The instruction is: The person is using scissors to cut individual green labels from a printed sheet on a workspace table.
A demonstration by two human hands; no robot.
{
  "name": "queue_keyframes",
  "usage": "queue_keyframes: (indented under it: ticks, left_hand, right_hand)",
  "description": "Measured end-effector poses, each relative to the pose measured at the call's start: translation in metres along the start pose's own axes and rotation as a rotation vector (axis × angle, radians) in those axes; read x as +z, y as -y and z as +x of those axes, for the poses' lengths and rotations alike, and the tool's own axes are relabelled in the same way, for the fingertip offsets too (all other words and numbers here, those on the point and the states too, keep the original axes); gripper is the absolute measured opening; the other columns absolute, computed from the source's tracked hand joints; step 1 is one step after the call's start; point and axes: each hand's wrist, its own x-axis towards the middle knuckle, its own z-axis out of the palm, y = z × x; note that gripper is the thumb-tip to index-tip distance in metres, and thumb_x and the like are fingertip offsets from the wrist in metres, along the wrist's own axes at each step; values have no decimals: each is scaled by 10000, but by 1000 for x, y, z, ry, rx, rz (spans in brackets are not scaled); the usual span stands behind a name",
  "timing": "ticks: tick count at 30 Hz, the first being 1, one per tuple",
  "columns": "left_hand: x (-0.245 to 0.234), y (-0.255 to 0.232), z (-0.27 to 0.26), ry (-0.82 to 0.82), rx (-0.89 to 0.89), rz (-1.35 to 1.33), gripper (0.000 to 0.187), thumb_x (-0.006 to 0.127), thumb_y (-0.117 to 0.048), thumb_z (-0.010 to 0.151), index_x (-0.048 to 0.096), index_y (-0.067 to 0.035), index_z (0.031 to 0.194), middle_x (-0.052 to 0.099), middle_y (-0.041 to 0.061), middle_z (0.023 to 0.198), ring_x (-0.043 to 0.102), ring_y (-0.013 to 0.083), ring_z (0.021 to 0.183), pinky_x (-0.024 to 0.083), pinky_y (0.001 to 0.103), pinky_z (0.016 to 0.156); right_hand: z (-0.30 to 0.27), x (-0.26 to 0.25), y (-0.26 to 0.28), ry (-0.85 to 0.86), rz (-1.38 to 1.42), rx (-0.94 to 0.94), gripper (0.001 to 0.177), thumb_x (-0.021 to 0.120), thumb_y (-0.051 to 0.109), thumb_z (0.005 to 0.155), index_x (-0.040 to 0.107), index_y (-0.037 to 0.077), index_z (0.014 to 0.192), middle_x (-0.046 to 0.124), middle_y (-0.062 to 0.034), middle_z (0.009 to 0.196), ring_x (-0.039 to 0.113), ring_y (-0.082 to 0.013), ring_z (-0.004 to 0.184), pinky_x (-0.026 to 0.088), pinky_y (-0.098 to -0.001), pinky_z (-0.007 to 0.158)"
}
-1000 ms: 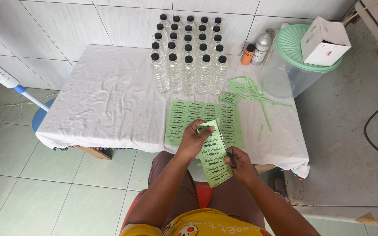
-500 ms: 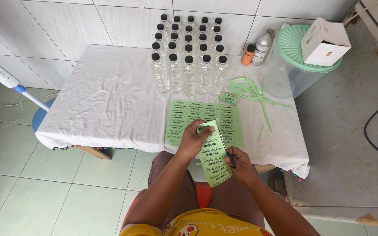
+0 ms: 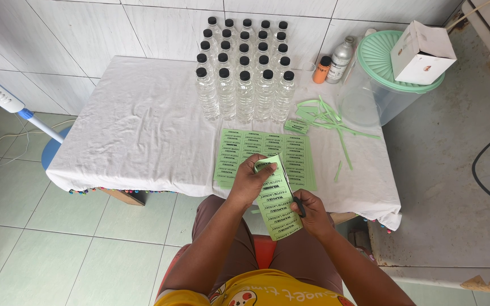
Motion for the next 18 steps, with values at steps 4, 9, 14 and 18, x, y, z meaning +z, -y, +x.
queue_keyframes:
  ticks: [4, 9, 14, 18]
  left_hand:
    - [0, -1, 0, -4, -7, -2, 104, 777, -89, 886, 681, -51, 877, 605, 11, 685, 519, 55, 632, 367, 227, 610]
    - [-1, 3, 1, -2, -2, -8, 104, 776, -94, 890, 682, -52, 874, 601, 10, 679, 520, 51, 626, 372, 226, 607]
    - [-3, 6, 3, -2, -3, -14, 113, 782, -100, 888, 681, -51, 879, 606, 11, 687, 527, 50, 631, 374, 222, 609]
    - [-2, 7, 3, -2, -10, -9, 115, 782, -104, 891, 679, -56, 884, 599, 7, 688, 525, 53, 636, 373, 220, 617]
  right_hand:
    - [0, -3, -4, -4, 4, 4, 184, 753, 105, 885, 580, 74, 832, 601, -43, 616, 591, -108, 544, 424, -240, 508]
    - [0, -4, -1, 1, -23, 9, 173, 748, 98, 889, 587, 74, 830, 607, -47, 607, 576, -98, 536, 419, -237, 505]
    - [0, -2, 2, 4, -29, 2, 165, 747, 94, 886, 592, 68, 833, 616, -56, 603, 581, -101, 531, 420, -240, 497]
    - [0, 0, 0, 7, -20, 1, 164, 756, 89, 882, 603, 58, 830, 619, -69, 593, 575, -103, 528, 415, -242, 503]
